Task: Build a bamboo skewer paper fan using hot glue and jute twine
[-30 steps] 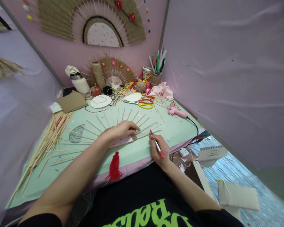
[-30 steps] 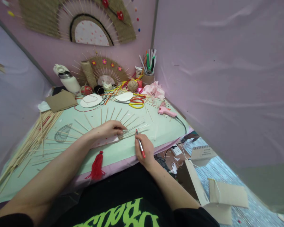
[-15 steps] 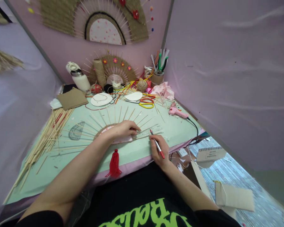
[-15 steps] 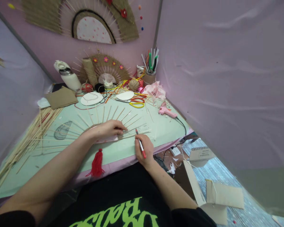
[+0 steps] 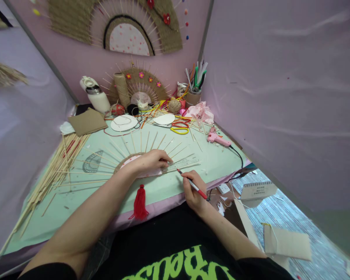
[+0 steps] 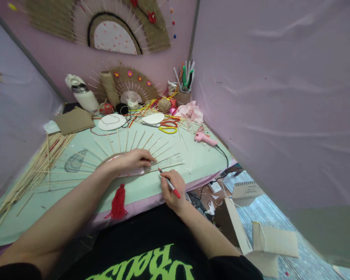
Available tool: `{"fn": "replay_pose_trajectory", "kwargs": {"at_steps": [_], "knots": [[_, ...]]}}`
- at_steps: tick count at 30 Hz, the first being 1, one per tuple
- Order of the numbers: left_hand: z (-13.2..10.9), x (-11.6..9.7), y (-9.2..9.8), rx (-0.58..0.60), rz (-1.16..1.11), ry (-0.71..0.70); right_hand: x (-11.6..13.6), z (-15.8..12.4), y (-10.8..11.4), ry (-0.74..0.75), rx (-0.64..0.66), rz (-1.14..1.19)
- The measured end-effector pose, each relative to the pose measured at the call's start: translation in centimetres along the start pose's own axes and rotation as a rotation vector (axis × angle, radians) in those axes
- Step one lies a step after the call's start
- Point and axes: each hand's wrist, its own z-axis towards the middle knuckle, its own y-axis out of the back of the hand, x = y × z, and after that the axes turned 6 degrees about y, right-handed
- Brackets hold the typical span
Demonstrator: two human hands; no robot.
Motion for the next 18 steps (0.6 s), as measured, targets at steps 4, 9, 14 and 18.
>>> {"fn": "replay_pose_trajectory", "kwargs": {"at_steps": [4, 9, 14, 18], "knots": [[0.0, 0.0, 0.0, -0.007, -0.003, -0.004, -0.3, 0.1, -0.7, -0.089, -0.015, -0.005], [0.0, -0.1, 0.0, -0.007, -0.007, 0.012, -0.9, 0.5, -0.5, -0.128, -0.038, -0.042], [0.1, 0.1, -0.1, -0.013, -0.014, 0.013, -1.5, 1.0, -0.7, -0.151, -0.072, -0.065], [0.1, 0.2, -0.2, -0.021, -0.029, 0.013, -1.8, 1.0, -1.0, -0.132, -0.046, -0.074]]}}
